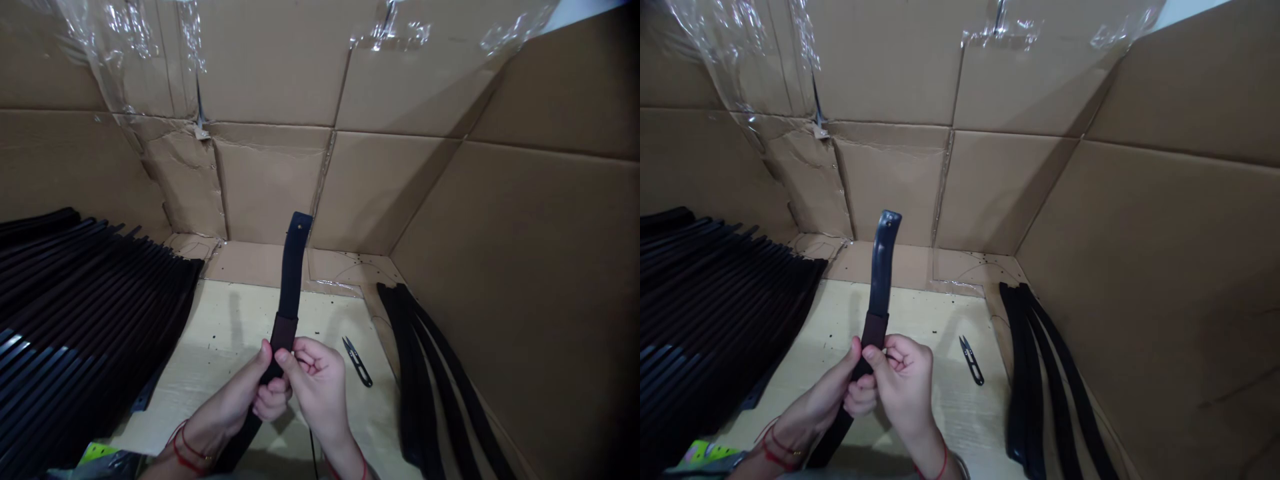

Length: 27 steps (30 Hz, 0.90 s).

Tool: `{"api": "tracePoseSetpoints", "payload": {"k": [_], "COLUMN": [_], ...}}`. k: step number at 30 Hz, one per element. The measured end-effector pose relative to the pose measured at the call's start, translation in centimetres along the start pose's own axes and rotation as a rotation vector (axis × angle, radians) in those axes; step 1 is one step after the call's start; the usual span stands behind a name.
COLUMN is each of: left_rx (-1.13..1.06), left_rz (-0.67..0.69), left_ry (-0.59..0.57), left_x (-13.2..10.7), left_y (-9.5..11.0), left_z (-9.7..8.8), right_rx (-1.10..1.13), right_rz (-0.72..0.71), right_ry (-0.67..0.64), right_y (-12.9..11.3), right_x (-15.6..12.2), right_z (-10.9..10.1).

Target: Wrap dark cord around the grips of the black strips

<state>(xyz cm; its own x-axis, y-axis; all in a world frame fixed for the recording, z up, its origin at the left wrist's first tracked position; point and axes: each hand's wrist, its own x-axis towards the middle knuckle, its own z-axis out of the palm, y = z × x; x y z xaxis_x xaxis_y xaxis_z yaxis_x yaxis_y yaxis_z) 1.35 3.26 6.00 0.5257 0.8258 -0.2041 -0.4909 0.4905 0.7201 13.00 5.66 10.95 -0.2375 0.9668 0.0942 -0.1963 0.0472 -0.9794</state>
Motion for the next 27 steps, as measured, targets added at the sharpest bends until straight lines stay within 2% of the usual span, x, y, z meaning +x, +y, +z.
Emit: {"api": "tracePoseSetpoints", "payload": {"k": [4,9,12,14,16,18,19,23,25,27], "left_rx": [-0.059,-0.031,0.02,0.095,0.219,0.325,0.353,0.333,0.296,0.254], "left_rz": [0.018,-0.017,-0.014,0.038,0.129,0.196,0.189,0.074,0.039,-0.035], "left_ry": [-0.046,-0.014,0.016,0.102,0.235,0.334,0.344,0.239,0.188,0.079], "left_x": [-0.4,-0.5,-0.2,-0.2,-0.5,-1.1,-1.4,-2.5,-2.5,-2.3], "left_y": [0.2,-0.1,-0.5,-0.9,-1.1,-0.9,-0.7,0.3,0.7,0.9], "left_z": [0.3,-0.3,-0.7,-0.7,-0.5,-0.3,-0.2,-0.3,-0.6,-0.9], "right_rx": [0.022,-0.004,-0.006,-0.01,-0.018,0.005,0.038,0.222,0.277,0.299], "right_rz": [0.075,0.011,0.03,0.019,-0.023,-0.021,0.005,0.147,0.17,0.162], "right_ry": [-0.044,-0.031,-0.041,0.007,0.056,0.011,-0.043,-0.243,-0.284,-0.289], "right_y": [0.2,0.9,1.4,1.5,1.4,1.2,1.2,1.6,1.8,2.0], "right_x": [-0.1,-0.1,0.2,0.7,1.2,1.6,1.7,1.5,1.2,1.0], "right_z": [-0.3,-0.1,-0.2,-0.4,-1.0,-1.6,-1.9,-2.7,-2.8,-2.7]}}
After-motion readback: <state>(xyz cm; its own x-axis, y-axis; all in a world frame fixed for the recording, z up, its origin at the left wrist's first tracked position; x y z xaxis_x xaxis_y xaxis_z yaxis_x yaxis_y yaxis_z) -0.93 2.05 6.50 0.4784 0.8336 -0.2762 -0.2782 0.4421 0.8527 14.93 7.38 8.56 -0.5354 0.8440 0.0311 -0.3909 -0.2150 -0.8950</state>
